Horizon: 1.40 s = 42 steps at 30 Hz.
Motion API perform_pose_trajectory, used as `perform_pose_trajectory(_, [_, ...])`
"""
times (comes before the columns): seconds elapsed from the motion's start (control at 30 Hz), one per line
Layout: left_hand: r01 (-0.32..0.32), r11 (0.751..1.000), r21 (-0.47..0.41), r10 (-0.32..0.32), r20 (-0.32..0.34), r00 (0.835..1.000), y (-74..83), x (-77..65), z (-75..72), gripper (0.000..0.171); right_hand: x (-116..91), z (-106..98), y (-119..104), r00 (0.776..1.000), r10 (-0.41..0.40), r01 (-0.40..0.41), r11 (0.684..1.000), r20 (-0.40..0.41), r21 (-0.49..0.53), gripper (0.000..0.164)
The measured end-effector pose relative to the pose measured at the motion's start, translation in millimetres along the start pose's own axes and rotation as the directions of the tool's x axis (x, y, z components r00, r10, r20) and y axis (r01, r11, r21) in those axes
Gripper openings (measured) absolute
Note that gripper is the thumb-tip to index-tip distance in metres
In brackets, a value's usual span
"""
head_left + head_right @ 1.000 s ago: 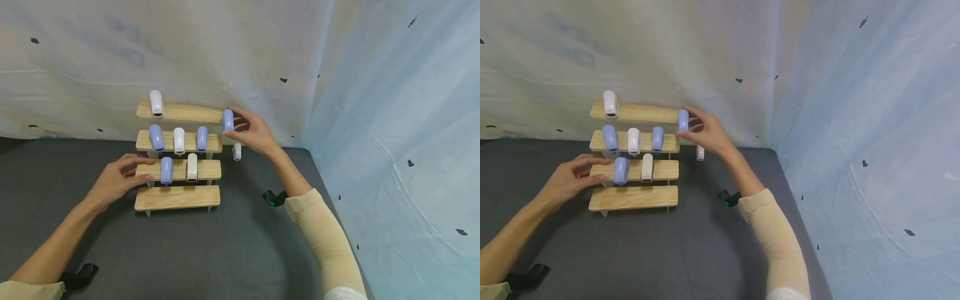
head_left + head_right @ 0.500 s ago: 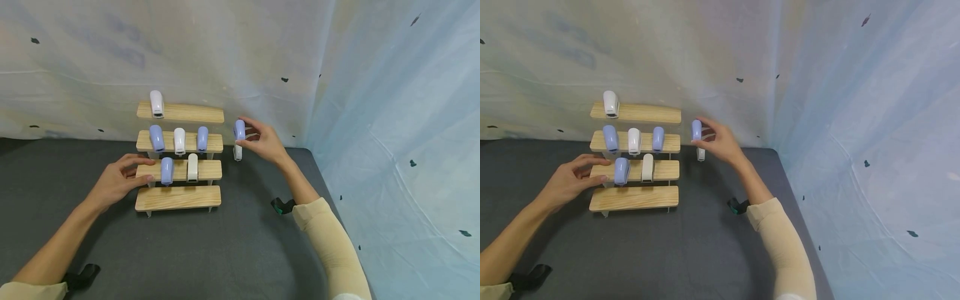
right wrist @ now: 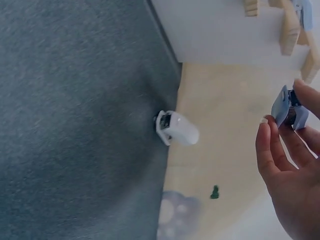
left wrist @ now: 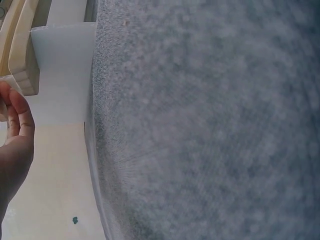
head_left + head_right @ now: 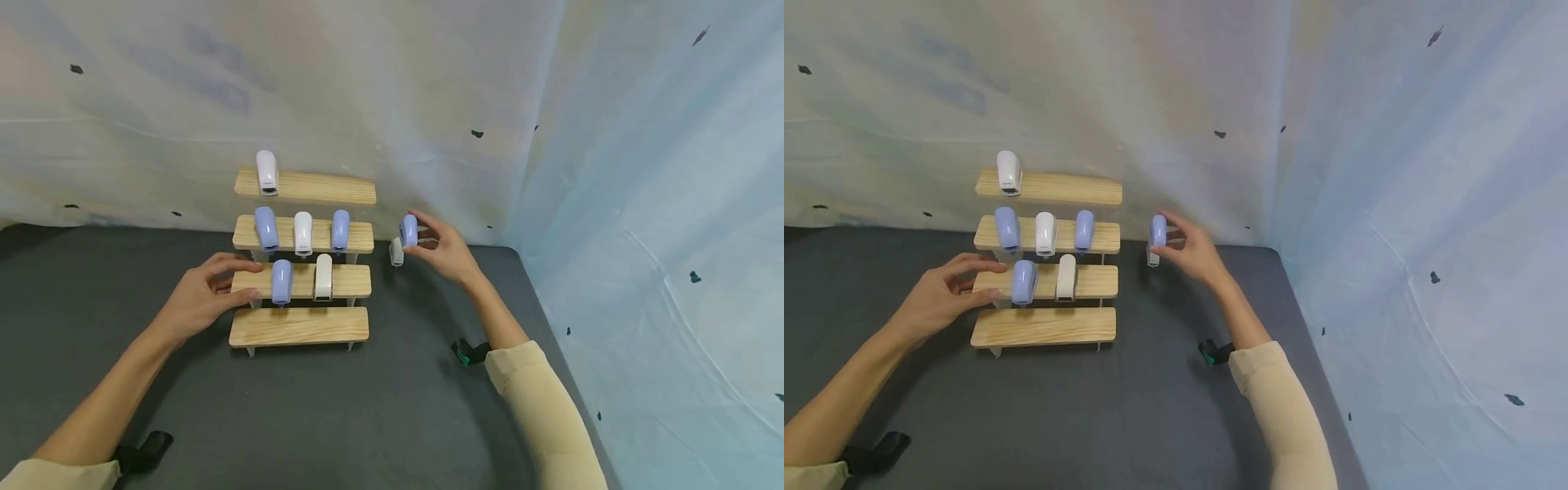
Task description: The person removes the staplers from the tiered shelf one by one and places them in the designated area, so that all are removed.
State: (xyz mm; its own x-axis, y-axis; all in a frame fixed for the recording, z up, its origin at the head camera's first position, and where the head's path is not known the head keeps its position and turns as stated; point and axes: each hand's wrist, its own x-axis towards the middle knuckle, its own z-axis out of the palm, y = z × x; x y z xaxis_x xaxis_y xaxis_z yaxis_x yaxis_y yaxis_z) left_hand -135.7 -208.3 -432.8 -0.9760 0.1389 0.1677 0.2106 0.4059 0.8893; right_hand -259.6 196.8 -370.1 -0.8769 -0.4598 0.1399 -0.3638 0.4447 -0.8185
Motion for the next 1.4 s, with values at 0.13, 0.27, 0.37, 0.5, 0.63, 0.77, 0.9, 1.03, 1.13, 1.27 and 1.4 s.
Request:
perform_pose_trajectory(0.13, [-0.018,1.000,0.014,0.018,0.011,1.000,1.4,0.7,-0.5,0.037,-1,0,15,1.000,-0.012,0.011,1.000,-0.020,-0.024,0.071])
perform_pose_trajectory(0.27, [-0.021,0.999,0.032,0.020,0.035,0.999,2.0,0.3,-1.1,0.038,-5,1,26,0.999,-0.014,0.013,0.999,-0.033,-0.044,0.070])
perform_pose_trajectory(0.37, [-0.016,0.999,0.032,0.014,0.047,0.999,2.2,-0.2,-0.7,0.038,-9,2,32,0.999,0.006,-0.007,0.999,-0.044,-0.038,0.070])
perform_pose_trajectory(0.5, [-0.014,0.999,0.029,0.013,0.050,0.999,2.3,-0.9,0.4,0.039,-14,3,40,0.998,0.038,-0.040,0.998,-0.049,-0.038,0.071])
perform_pose_trajectory(0.63, [-0.011,0.999,0.035,0.010,0.039,0.999,2.0,-1.1,1.3,0.039,-15,4,47,0.997,0.048,-0.052,0.996,-0.061,-0.067,0.071])
perform_pose_trajectory(0.77, [-0.006,0.999,0.046,0.005,0.030,1.000,2.1,-1.1,1.0,0.039,-14,6,53,0.994,0.078,-0.086,0.989,-0.076,-0.116,0.071])
perform_pose_trajectory(0.9, [0.000,0.999,0.045,-0.001,0.032,0.999,2.8,-1.2,-0.1,0.040,-14,8,60,0.988,0.126,-0.140,0.977,-0.090,-0.162,0.071])
perform_pose_trajectory(1.03, [0.013,0.999,0.039,-0.014,0.042,0.999,3.4,-0.4,-0.5,0.041,-14,9,66,0.983,0.142,-0.161,0.970,-0.113,-0.185,0.071])
perform_pose_trajectory(1.13, [0.018,0.999,0.038,-0.019,0.046,0.999,3.4,-0.2,-0.9,0.042,-15,10,71,0.983,0.141,-0.161,0.967,-0.116,-0.195,0.072])
perform_pose_trajectory(1.27, [0.017,0.999,0.029,-0.018,0.043,0.999,3.5,-0.4,-1.4,0.041,-14,11,77,0.984,0.140,-0.161,0.965,-0.109,-0.206,0.071])
perform_pose_trajectory(1.4, [0.017,1.000,0.015,-0.017,0.044,0.999,4.7,-0.3,-1.8,0.040,-11,13,82,0.983,0.147,-0.167,0.965,-0.111,-0.202,0.070])
